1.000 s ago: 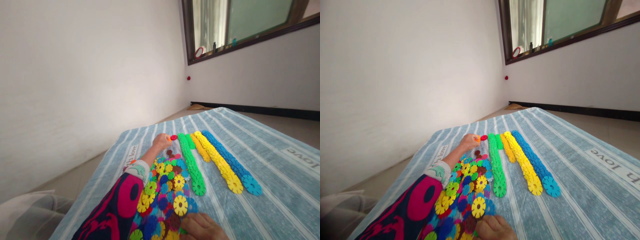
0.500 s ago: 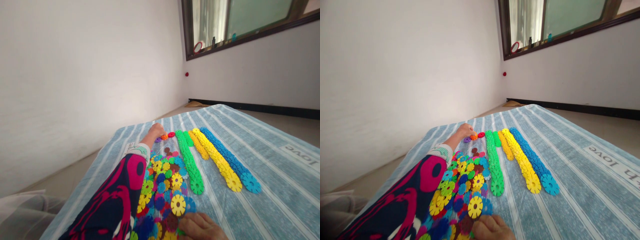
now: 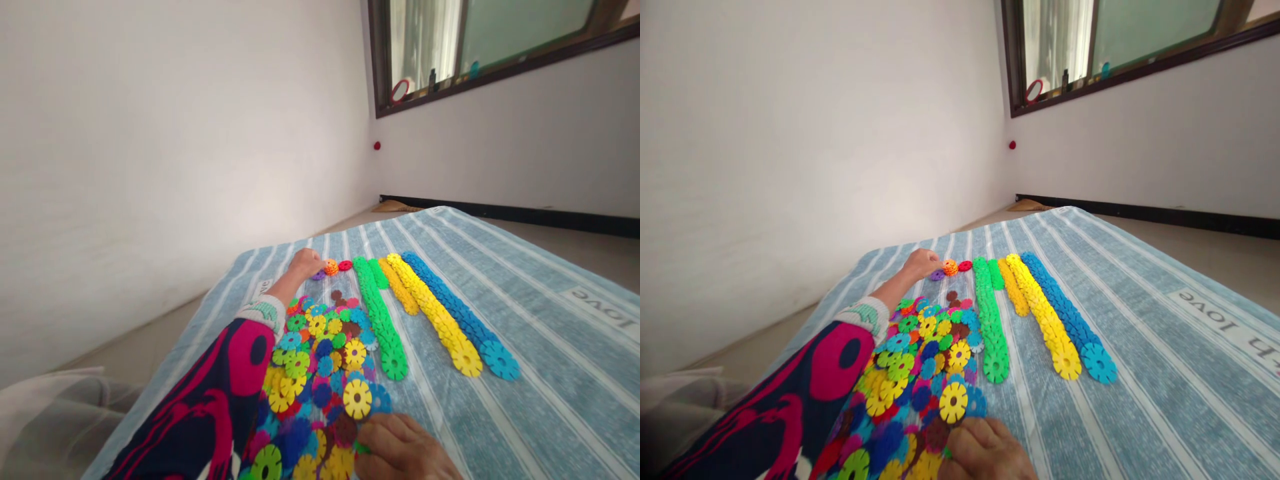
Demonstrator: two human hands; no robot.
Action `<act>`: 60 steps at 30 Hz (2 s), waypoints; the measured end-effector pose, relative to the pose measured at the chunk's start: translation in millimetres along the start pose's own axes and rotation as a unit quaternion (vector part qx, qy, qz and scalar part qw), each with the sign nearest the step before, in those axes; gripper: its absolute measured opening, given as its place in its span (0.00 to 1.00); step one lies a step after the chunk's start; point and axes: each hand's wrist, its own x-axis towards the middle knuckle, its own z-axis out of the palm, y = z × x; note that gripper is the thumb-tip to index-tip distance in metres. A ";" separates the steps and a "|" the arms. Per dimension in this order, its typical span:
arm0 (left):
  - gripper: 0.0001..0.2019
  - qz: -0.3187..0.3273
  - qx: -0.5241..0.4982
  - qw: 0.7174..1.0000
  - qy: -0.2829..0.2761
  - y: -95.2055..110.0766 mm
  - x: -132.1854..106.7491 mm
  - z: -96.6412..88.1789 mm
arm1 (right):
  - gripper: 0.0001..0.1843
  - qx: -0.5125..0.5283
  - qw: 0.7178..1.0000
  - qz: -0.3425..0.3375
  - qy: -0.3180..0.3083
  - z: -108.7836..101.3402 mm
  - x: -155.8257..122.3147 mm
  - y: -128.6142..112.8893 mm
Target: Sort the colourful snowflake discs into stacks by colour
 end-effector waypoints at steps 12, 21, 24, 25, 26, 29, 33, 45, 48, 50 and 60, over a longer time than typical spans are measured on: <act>0.11 0.068 0.084 0.992 -0.064 -52.4 -132.6 -28.2 | 0.10 0.143 0.972 0.067 -0.174 -40.9 6.6 -7.9; 0.11 0.079 0.079 0.991 -0.068 -75.4 -208.0 -38.1 | 0.13 0.107 0.974 0.058 -0.193 -49.2 5.9 -11.2; 0.09 0.074 0.072 0.993 -0.063 -80.9 -228.0 -39.9 | 0.13 0.099 0.974 0.061 -0.193 -50.7 5.5 -12.0; 0.09 0.072 0.069 0.993 -0.059 -82.2 -235.3 -40.7 | 0.13 0.098 0.974 0.060 -0.195 -51.1 5.3 -12.2; 0.09 0.071 0.067 0.994 -0.054 -83.4 -242.8 -41.7 | 0.13 0.099 0.974 0.058 -0.196 -51.3 5.1 -12.4; 0.09 0.078 0.057 0.994 -0.044 -85.6 -266.4 -43.5 | 0.12 0.098 0.973 0.059 -0.199 -51.8 4.7 -12.6; 0.07 0.088 0.028 0.995 -0.048 -87.3 -297.3 -38.3 | 0.12 0.097 0.971 0.066 -0.210 -52.4 6.3 -12.9; 0.17 0.088 0.032 0.995 0.046 -66.0 -285.9 -13.5 | 0.12 0.100 0.971 0.071 -0.208 -52.2 10.7 -16.3; 0.24 0.074 0.058 0.995 0.032 -55.8 -275.3 -4.7 | 0.12 0.104 0.969 0.075 -0.212 -51.0 8.0 -15.5; 0.24 0.088 0.063 0.994 0.029 -48.6 -277.6 0.9 | 0.11 0.107 0.967 0.076 -0.216 -49.9 6.6 -14.5; 0.12 0.229 0.016 0.972 0.040 -31.9 -327.0 9.2 | 0.11 0.107 0.970 0.064 -0.207 -48.1 4.3 -12.7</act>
